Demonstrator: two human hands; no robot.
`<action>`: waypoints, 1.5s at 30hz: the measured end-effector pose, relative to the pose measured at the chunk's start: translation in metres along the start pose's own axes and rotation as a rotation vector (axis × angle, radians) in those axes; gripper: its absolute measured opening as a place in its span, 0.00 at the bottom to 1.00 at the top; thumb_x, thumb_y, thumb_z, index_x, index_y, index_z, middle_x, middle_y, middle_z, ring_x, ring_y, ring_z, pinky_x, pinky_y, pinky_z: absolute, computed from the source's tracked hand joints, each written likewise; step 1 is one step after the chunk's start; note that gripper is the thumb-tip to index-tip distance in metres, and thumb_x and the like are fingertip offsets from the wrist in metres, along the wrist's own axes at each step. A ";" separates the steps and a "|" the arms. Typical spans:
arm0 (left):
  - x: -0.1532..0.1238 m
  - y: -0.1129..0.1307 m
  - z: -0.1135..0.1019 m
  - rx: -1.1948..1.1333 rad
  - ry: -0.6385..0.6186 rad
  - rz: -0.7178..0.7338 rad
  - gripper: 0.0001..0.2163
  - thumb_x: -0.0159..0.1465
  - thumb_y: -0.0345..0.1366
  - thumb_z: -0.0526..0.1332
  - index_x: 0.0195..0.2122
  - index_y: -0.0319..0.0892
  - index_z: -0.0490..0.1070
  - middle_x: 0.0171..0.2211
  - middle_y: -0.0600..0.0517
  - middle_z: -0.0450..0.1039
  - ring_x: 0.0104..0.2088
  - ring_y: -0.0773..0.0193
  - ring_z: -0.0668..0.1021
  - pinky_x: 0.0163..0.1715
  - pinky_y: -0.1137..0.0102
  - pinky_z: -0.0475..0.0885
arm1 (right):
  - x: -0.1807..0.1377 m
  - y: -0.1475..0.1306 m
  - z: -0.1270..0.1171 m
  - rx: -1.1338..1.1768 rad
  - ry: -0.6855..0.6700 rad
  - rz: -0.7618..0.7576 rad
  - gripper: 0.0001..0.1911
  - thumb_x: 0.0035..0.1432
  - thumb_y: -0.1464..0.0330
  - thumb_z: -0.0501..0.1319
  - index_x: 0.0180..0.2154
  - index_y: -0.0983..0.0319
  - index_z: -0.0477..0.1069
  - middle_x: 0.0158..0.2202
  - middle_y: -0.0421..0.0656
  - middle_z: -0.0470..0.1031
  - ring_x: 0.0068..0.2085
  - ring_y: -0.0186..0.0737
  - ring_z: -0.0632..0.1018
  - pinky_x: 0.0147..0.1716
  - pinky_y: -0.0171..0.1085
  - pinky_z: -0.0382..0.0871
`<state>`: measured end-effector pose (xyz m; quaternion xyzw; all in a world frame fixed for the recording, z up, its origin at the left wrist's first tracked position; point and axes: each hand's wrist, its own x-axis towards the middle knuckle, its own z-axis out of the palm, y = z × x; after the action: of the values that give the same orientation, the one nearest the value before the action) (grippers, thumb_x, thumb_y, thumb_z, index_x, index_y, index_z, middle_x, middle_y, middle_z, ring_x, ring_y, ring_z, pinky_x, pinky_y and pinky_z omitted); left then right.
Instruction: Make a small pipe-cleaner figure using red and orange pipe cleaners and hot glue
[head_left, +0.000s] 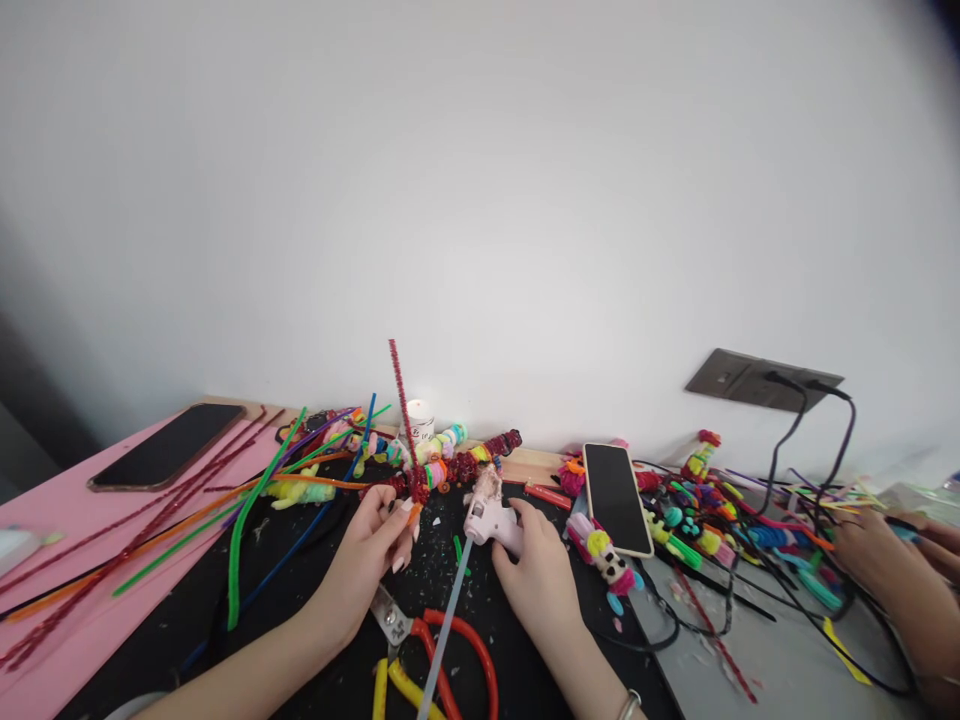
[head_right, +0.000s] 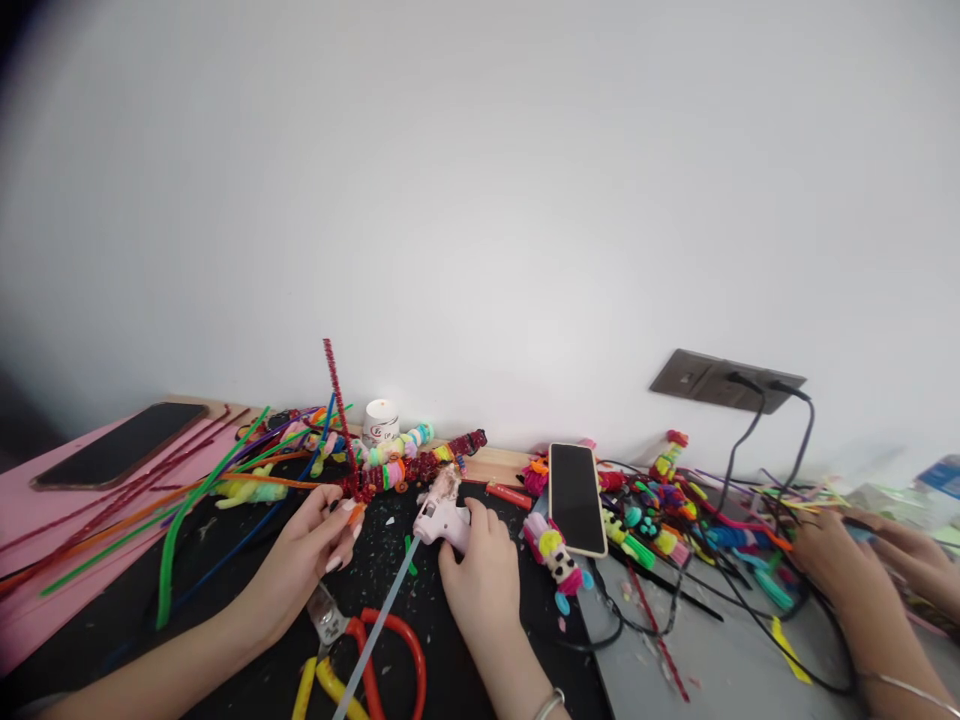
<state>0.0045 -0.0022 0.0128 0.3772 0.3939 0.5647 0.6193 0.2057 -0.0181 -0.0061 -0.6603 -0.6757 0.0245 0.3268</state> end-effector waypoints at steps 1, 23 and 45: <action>0.000 -0.001 0.000 0.031 -0.007 0.020 0.17 0.58 0.46 0.62 0.29 0.45 0.53 0.19 0.63 0.65 0.13 0.77 0.59 0.18 0.77 0.56 | 0.000 0.000 0.000 -0.040 0.039 -0.004 0.23 0.47 0.72 0.60 0.48 0.61 0.68 0.42 0.52 0.74 0.43 0.58 0.73 0.40 0.48 0.67; -0.021 -0.011 0.001 0.550 -0.187 0.206 0.11 0.64 0.40 0.57 0.27 0.46 0.55 0.21 0.59 0.62 0.19 0.68 0.63 0.21 0.73 0.58 | -0.011 -0.033 -0.011 0.563 -0.157 -0.133 0.14 0.57 0.69 0.52 0.20 0.60 0.54 0.19 0.35 0.57 0.23 0.34 0.61 0.23 0.33 0.54; -0.020 -0.006 0.011 -0.210 -0.359 -0.358 0.17 0.57 0.46 0.66 0.35 0.44 0.58 0.23 0.62 0.68 0.12 0.83 0.49 0.15 0.79 0.45 | -0.015 -0.028 -0.001 0.683 -0.205 -0.127 0.12 0.62 0.67 0.52 0.25 0.60 0.59 0.23 0.36 0.59 0.26 0.34 0.62 0.26 0.33 0.53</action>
<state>0.0154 -0.0228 0.0132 0.3295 0.2776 0.4080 0.8049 0.1805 -0.0350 0.0013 -0.4639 -0.6973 0.2946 0.4602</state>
